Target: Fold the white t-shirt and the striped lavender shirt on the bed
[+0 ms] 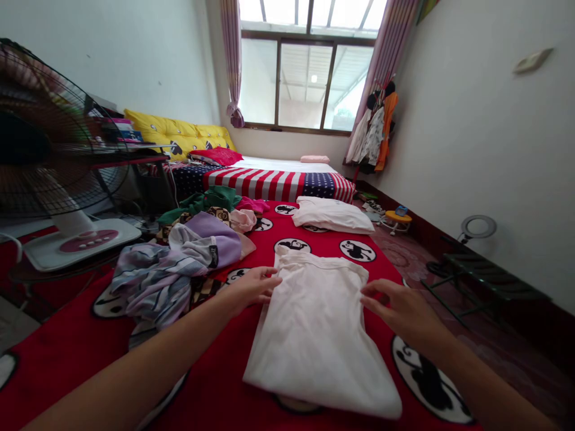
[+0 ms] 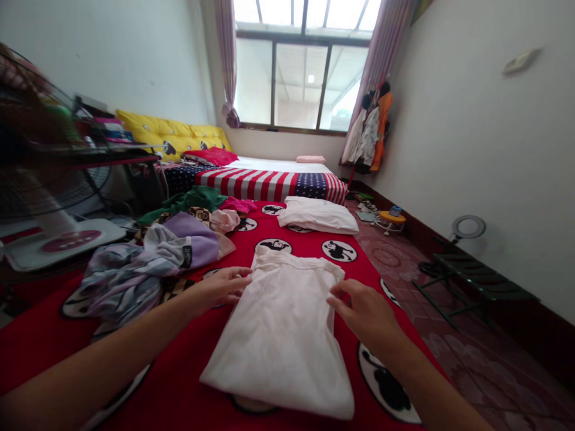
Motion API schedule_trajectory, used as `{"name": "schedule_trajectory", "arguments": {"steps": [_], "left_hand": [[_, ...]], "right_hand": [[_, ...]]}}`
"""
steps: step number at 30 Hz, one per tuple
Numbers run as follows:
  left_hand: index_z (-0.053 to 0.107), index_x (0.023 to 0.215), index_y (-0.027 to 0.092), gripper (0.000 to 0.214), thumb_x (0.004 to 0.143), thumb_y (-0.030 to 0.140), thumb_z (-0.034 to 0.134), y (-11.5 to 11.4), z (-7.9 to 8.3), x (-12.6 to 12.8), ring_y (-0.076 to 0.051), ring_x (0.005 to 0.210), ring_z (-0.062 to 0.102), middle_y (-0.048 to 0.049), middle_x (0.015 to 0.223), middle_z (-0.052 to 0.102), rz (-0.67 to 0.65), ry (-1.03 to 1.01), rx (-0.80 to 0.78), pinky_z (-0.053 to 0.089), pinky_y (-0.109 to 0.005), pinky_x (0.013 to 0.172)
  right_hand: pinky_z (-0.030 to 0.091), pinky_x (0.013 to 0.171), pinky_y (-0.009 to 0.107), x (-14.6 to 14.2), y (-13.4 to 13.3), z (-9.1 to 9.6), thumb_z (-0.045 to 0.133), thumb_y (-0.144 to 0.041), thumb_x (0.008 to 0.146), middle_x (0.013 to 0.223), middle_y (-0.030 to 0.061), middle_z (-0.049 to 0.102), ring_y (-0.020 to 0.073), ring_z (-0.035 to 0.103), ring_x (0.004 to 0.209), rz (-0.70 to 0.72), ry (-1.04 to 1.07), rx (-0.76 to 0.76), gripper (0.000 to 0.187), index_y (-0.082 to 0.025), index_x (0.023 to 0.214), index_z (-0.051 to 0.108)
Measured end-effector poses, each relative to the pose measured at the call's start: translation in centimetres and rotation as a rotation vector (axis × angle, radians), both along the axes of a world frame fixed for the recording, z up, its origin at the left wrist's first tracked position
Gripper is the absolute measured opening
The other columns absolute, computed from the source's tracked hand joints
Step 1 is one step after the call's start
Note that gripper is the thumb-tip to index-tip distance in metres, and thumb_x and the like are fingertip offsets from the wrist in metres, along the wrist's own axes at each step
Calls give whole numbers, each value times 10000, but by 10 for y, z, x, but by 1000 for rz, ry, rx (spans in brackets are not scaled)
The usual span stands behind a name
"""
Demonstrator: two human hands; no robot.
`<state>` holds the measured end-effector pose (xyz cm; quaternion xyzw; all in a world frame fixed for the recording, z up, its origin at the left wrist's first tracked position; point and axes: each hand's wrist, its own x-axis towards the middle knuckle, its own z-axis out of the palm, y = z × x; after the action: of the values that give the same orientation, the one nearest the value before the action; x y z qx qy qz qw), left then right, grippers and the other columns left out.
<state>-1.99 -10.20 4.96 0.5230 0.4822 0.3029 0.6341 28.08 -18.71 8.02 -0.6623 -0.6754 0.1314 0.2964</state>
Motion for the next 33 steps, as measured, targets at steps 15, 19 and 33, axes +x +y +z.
{"name": "schedule_trajectory", "arguments": {"steps": [15, 19, 33], "left_hand": [[575, 1117, 181, 436, 702, 246, 693, 39, -29, 53, -129, 639, 598, 9, 755, 644, 213, 108, 682, 443, -226, 605], [598, 1023, 195, 391, 716, 405, 716, 34, -15, 47, -125, 551, 549, 24, 678, 625, 267, 273, 726, 386, -226, 536], [669, 1123, 204, 443, 711, 353, 741, 23, 13, 56, -199, 904, 614, -62, 1043, 683, 114, 77, 657, 461, -278, 765]], "right_hand": [[440, 519, 258, -101, 141, -44, 665, -332, 682, 883, 75, 709, 127, 552, 564, 181, 551, 59, 333, -154, 960, 709], [363, 488, 225, -85, 137, -30, 723, -350, 660, 618, 0, 615, 98, 467, 521, 209, 681, 20, 229, -156, 779, 700], [356, 510, 228, -70, 109, 25, 732, -360, 725, 622, -19, 581, 91, 463, 539, 385, 703, 35, 227, -174, 844, 677]]}}
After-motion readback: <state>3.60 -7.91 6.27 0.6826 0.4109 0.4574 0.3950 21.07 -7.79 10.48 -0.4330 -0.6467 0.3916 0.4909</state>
